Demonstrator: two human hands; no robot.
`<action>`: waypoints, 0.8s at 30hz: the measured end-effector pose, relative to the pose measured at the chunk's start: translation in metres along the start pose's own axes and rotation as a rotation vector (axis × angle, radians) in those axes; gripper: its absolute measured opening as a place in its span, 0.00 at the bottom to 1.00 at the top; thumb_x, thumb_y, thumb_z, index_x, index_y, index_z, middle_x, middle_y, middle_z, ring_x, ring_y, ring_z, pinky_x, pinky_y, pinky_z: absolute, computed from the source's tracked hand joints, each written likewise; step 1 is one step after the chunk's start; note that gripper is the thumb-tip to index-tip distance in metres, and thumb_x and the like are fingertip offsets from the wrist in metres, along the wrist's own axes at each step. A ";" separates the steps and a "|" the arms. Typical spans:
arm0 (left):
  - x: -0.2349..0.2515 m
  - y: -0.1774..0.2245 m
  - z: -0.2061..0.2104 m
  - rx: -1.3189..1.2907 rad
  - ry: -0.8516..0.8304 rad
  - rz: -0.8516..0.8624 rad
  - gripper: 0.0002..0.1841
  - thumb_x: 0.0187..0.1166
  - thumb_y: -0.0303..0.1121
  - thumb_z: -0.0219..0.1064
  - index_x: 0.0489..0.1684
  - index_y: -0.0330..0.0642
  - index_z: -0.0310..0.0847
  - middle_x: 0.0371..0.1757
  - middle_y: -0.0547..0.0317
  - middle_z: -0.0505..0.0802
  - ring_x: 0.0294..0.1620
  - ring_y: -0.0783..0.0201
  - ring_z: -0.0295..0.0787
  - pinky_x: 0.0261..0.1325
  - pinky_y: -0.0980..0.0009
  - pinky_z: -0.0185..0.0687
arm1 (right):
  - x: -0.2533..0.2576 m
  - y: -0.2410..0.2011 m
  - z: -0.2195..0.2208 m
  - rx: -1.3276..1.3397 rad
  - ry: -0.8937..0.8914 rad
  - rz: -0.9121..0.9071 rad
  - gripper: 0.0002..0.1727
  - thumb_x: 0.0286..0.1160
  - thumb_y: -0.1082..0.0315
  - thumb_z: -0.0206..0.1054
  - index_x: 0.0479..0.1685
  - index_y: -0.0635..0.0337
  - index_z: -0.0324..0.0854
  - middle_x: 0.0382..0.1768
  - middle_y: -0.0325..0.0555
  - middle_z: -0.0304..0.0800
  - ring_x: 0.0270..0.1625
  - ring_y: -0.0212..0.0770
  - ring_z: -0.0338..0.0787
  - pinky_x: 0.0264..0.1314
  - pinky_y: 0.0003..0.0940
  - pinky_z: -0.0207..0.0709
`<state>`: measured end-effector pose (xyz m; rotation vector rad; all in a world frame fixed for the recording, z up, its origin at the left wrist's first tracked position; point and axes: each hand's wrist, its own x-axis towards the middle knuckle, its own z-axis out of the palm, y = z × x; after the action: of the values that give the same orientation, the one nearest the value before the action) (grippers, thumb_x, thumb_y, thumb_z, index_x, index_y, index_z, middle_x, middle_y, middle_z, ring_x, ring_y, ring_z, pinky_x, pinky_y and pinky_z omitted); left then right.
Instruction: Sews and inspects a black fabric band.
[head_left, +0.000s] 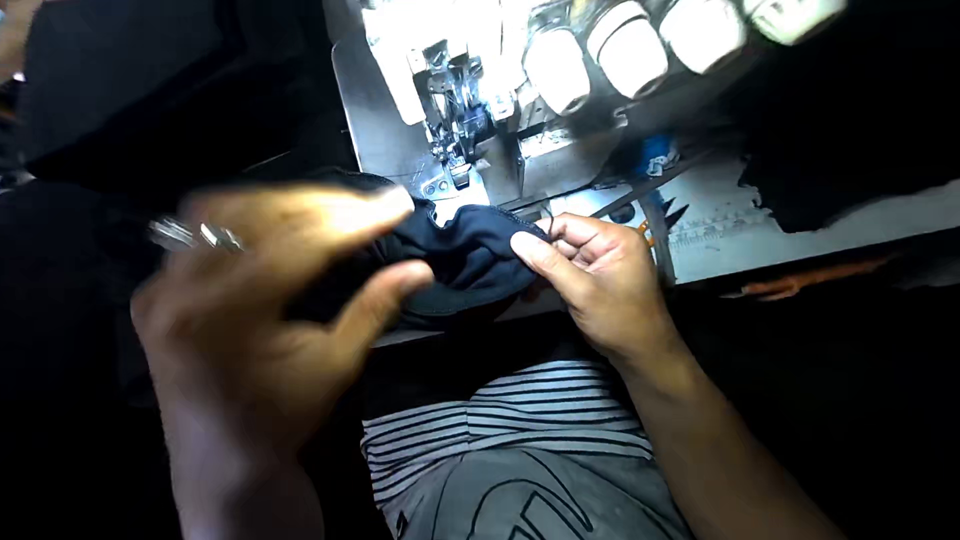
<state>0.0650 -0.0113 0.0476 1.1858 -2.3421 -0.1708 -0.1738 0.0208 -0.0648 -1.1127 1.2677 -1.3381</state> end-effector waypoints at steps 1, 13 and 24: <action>0.011 -0.014 -0.001 0.053 -0.030 0.008 0.28 0.77 0.51 0.73 0.71 0.43 0.84 0.71 0.50 0.87 0.74 0.52 0.79 0.77 0.52 0.70 | -0.002 0.001 -0.001 0.007 -0.004 0.000 0.06 0.79 0.65 0.72 0.37 0.56 0.88 0.23 0.37 0.90 0.21 0.31 0.88 0.21 0.26 0.84; 0.025 -0.071 0.035 -0.189 0.108 -0.425 0.12 0.76 0.45 0.76 0.42 0.48 0.89 0.37 0.75 0.92 0.35 0.89 0.85 0.42 0.85 0.82 | -0.024 0.007 -0.025 -0.024 -0.056 0.073 0.11 0.83 0.66 0.68 0.31 0.59 0.83 0.19 0.40 0.89 0.17 0.34 0.89 0.18 0.27 0.87; 0.027 -0.068 0.030 -0.154 0.108 -0.390 0.10 0.76 0.45 0.75 0.39 0.49 0.90 0.35 0.75 0.92 0.35 0.89 0.84 0.41 0.86 0.79 | -0.021 0.016 -0.027 -0.027 -0.046 0.035 0.12 0.81 0.64 0.69 0.28 0.56 0.85 0.19 0.38 0.88 0.19 0.33 0.89 0.21 0.26 0.86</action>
<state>0.0865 -0.0775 0.0096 1.5199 -1.9467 -0.4020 -0.1965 0.0455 -0.0823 -1.1293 1.2697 -1.2659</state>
